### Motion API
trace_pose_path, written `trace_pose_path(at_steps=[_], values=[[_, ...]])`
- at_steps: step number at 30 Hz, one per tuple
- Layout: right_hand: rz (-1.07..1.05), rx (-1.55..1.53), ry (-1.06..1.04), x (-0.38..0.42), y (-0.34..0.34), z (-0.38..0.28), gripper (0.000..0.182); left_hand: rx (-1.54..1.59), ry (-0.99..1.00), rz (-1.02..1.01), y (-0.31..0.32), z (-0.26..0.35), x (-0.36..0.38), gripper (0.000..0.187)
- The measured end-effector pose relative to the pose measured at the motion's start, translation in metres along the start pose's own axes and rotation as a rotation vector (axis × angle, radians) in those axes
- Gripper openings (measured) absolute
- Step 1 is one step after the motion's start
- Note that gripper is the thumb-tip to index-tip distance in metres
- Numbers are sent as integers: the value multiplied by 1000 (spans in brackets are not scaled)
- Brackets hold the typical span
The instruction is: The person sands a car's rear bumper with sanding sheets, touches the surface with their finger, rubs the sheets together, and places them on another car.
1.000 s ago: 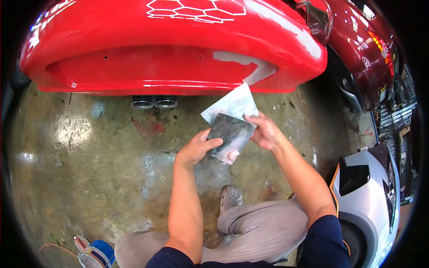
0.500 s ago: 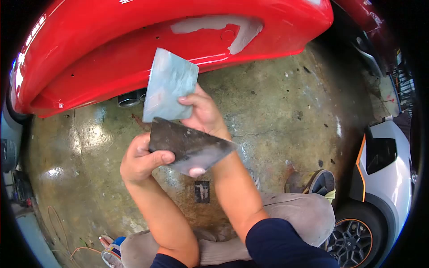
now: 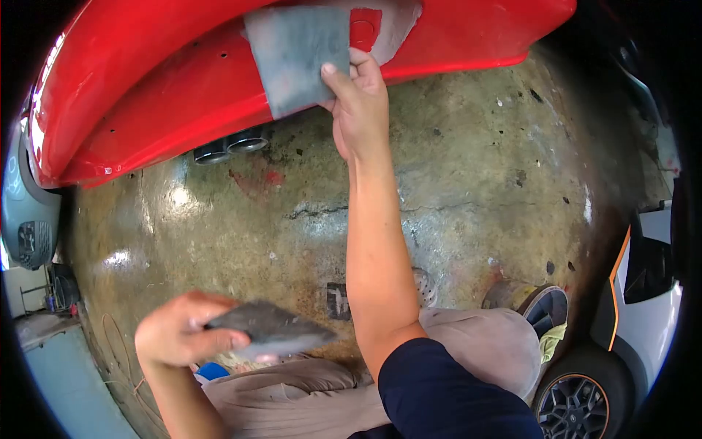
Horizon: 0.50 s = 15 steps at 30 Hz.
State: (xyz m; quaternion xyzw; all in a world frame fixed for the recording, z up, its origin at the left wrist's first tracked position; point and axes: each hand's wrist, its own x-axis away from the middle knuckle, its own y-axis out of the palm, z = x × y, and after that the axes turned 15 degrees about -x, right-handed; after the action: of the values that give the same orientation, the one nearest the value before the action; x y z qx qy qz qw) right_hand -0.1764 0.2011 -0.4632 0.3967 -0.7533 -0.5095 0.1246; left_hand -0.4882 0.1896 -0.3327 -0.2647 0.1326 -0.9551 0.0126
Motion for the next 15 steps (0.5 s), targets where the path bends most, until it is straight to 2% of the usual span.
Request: trace_pose_path(at_steps=[1,2,4,7,10,15], values=[[18,3,-20,-6,-2,3,28,29,-13,15,12,-6,9,26],[25,-47,-29,-11,-4,5,27,119,83,93,28,-14,8,25],[39,-143,-51,-19,-4,7,26,221,84,148,50,-21,7,23],[66,-201,-85,-26,-7,6,23,62,-124,74,52,-31,9,20],[70,-224,-72,-28,-7,7,21,207,-51,172,59,-27,1,19],[142,-89,-164,-29,-6,5,24,157,-37,116,51,-31,0,17]])
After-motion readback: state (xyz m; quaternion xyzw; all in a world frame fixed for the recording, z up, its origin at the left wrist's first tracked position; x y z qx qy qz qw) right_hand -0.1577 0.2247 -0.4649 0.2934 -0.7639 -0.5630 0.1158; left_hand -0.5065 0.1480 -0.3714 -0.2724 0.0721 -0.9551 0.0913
